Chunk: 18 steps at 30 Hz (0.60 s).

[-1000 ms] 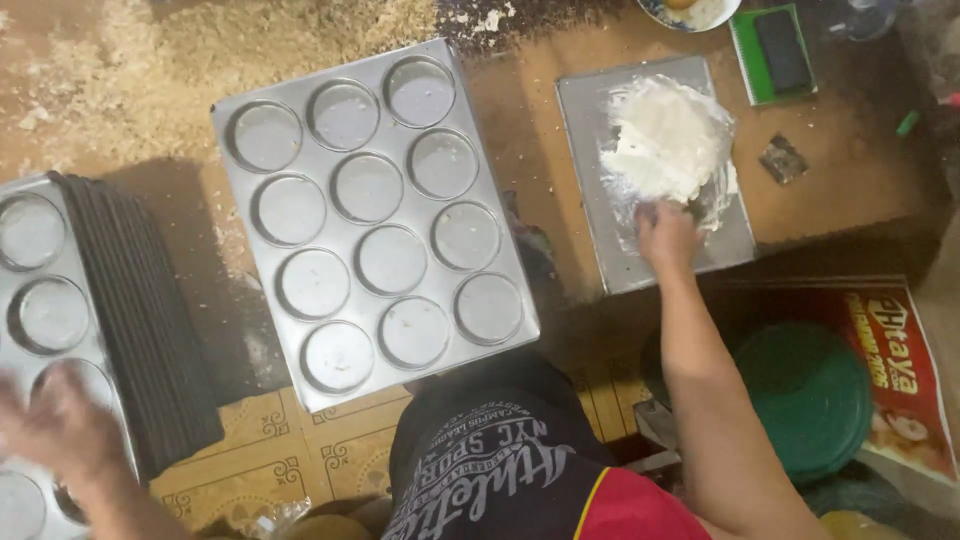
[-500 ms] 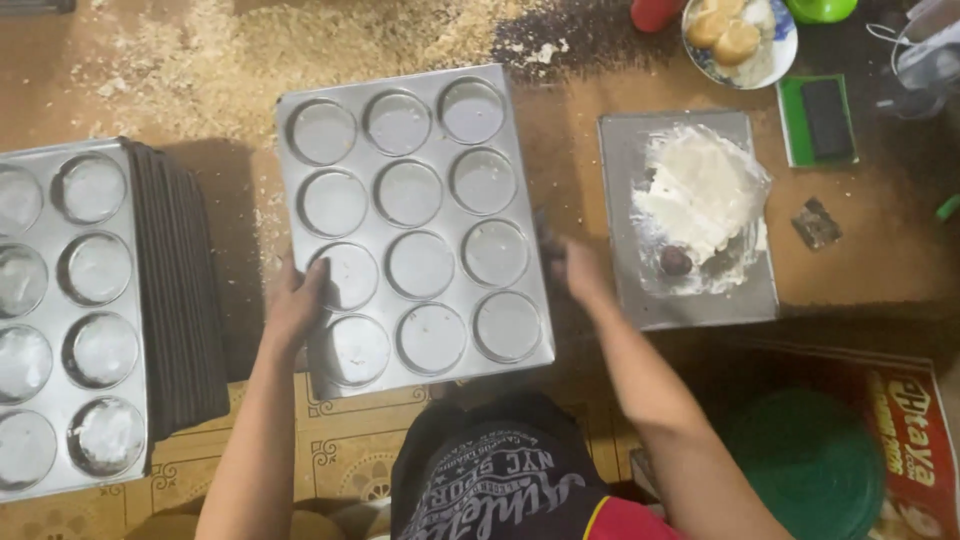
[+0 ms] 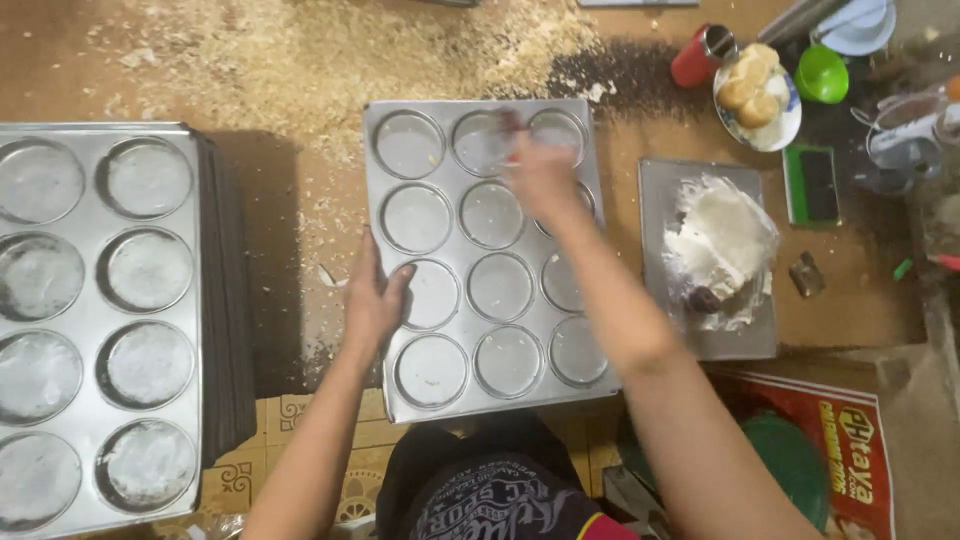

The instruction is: Greasing the individual molds of muffin or cupcake tins with shortening using a cloth.

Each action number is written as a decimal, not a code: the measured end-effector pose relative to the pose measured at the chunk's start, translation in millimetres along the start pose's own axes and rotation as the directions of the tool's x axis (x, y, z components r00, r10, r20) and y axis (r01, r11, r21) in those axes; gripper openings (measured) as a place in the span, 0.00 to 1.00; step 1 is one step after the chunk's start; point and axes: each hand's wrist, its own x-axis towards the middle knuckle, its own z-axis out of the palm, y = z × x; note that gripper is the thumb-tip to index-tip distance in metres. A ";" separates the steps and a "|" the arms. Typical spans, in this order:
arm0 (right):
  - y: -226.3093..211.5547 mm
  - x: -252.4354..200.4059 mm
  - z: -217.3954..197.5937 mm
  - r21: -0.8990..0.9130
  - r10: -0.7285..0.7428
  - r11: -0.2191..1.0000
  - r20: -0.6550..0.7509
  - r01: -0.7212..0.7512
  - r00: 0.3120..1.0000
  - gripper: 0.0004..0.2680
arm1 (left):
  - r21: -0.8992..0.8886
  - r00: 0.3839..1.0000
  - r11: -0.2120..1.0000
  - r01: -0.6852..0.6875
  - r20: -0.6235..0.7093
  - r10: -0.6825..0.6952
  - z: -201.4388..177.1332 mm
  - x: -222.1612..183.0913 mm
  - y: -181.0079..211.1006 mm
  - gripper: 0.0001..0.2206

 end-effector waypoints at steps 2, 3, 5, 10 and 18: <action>-47.6 23.0 1.9 0.095 -0.007 0.995 0.060 0.001 0.998 0.06 | 0.013 1.000 1.000 -0.001 0.027 0.000 2.1 -2.6 -13.2 0.37; -60.8 28.5 -1.9 0.199 0.012 0.979 0.176 -0.048 0.984 0.08 | 0.003 1.000 1.000 0.013 0.012 -0.013 4.2 -7.1 -21.5 0.36; -59.8 61.2 -28.2 0.275 0.015 0.958 0.224 -0.077 0.975 0.10 | -0.024 0.999 0.999 -0.038 -0.037 0.037 6.0 15.1 -19.7 0.36; -23.2 -44.9 -87.9 0.277 0.159 0.946 0.062 -0.170 0.985 0.07 | -0.013 0.997 0.999 0.047 -0.064 -0.047 4.3 -5.3 -15.3 0.37; -12.2 42.8 -20.4 0.089 0.253 0.960 0.125 -0.265 0.959 0.07 | 0.110 0.995 0.989 0.096 0.014 -0.098 3.4 -0.7 25.7 0.36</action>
